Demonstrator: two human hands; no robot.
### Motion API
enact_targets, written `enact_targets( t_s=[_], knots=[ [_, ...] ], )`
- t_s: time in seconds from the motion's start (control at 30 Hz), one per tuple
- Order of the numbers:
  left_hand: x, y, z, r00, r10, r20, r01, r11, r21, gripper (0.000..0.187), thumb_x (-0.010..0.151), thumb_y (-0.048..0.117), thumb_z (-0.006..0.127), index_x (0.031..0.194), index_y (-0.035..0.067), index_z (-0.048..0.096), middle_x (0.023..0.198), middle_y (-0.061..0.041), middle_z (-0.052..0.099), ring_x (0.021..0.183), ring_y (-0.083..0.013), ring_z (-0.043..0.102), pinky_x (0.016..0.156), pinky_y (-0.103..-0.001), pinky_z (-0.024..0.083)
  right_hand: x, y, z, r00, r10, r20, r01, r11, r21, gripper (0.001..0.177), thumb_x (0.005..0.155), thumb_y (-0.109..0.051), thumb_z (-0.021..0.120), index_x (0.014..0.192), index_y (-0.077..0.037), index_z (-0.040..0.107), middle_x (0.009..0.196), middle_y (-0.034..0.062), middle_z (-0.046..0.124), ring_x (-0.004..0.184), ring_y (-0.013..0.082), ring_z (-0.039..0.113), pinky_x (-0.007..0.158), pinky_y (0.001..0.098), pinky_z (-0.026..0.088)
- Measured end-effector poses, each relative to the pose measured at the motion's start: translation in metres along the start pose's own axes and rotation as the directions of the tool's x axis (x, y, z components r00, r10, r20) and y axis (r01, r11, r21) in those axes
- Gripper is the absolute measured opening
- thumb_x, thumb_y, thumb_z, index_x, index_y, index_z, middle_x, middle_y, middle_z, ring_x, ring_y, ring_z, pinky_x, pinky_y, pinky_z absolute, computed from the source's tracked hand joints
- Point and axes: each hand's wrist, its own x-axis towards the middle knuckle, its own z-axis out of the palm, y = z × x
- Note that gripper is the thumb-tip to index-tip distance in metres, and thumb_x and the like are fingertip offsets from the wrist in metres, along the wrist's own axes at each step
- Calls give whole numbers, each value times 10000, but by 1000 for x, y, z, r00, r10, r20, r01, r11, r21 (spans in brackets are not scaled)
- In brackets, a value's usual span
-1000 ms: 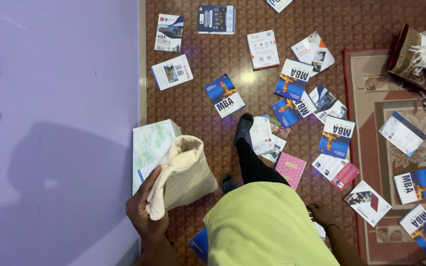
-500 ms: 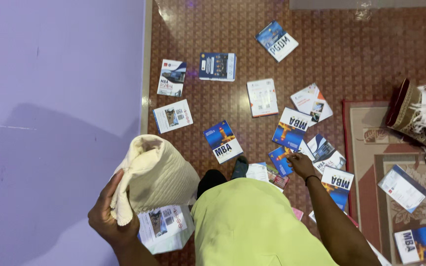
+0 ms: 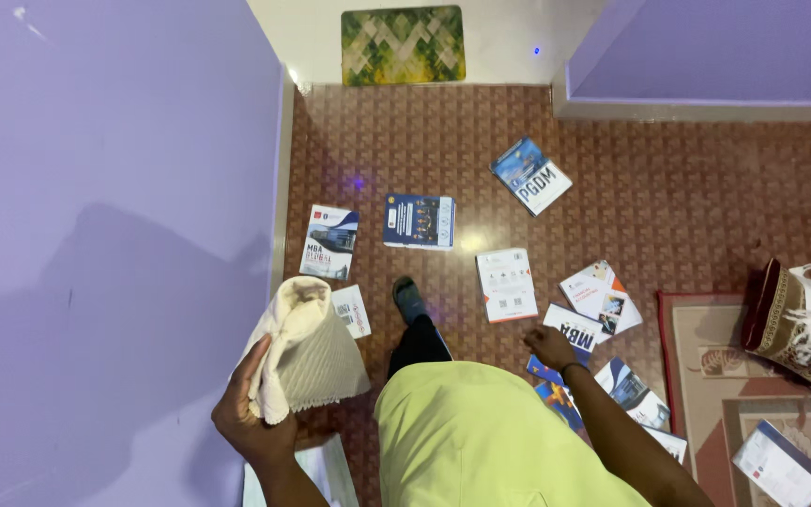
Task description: The person picks up a white runner rug from the floor, folds it into a compact rectangular bundle by hand, and then carries it through the house to a bedroom.
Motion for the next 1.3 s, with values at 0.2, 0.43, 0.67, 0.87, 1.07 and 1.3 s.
enact_targets(
  t_s=[0.2, 0.43, 0.67, 0.87, 1.07, 1.3],
  knots=[
    [155, -8, 70, 992, 55, 112, -51, 998, -42, 434, 857, -86, 667, 1269, 42, 714, 1196, -120, 764, 1127, -229, 743, 1022, -351, 558, 27, -62, -72, 942, 333, -45, -317, 925, 210, 256, 912, -262, 685, 1020, -59, 800, 890, 138, 803, 751, 219, 764, 666, 384, 596],
    [274, -21, 168, 953, 155, 261, -131, 986, -107, 396, 893, 3, 731, 1282, 75, 702, 1198, -117, 763, 1103, -229, 754, 971, -351, 602, 107, -95, -115, 905, 408, -120, -270, 770, 578, 325, 963, -259, 669, 1093, 32, 733, 1009, 156, 793, 851, 235, 748, 686, 360, 587],
    [360, -21, 270, 973, 31, 228, -24, 999, -32, 373, 877, 26, 722, 1246, 76, 729, 1122, -103, 784, 999, -175, 760, 860, -309, 600, 249, -74, -139, 983, 169, 69, -153, 969, -195, 325, 905, -322, 694, 1078, -52, 748, 962, 103, 788, 834, 233, 741, 714, 362, 577],
    [442, 22, 352, 998, -22, 56, 20, 999, 28, 307, 919, 0, 699, 1220, 45, 742, 1119, -127, 777, 1044, -194, 743, 942, -322, 567, 399, -126, -246, 996, 76, 37, -63, 959, -275, 342, 927, -378, 670, 993, -75, 815, 844, 104, 806, 713, 195, 733, 678, 321, 553],
    [505, 36, 417, 999, 30, 20, -29, 999, -46, 314, 923, -8, 675, 1233, 19, 718, 1170, -126, 762, 1112, -187, 739, 1036, -327, 564, 560, -279, -379, 986, 31, -166, 49, 889, 456, 301, 992, -227, 649, 1081, 41, 751, 972, 115, 784, 844, 182, 735, 726, 332, 583],
    [585, -1, 504, 999, -20, 35, 20, 1000, -20, 258, 939, 76, 706, 1189, 27, 742, 1136, -131, 768, 1080, -206, 741, 982, -332, 562, 689, -386, -423, 983, -111, -146, 156, 926, 343, 327, 982, -294, 659, 1134, -12, 722, 942, 107, 776, 822, 159, 741, 733, 315, 578]
  ],
)
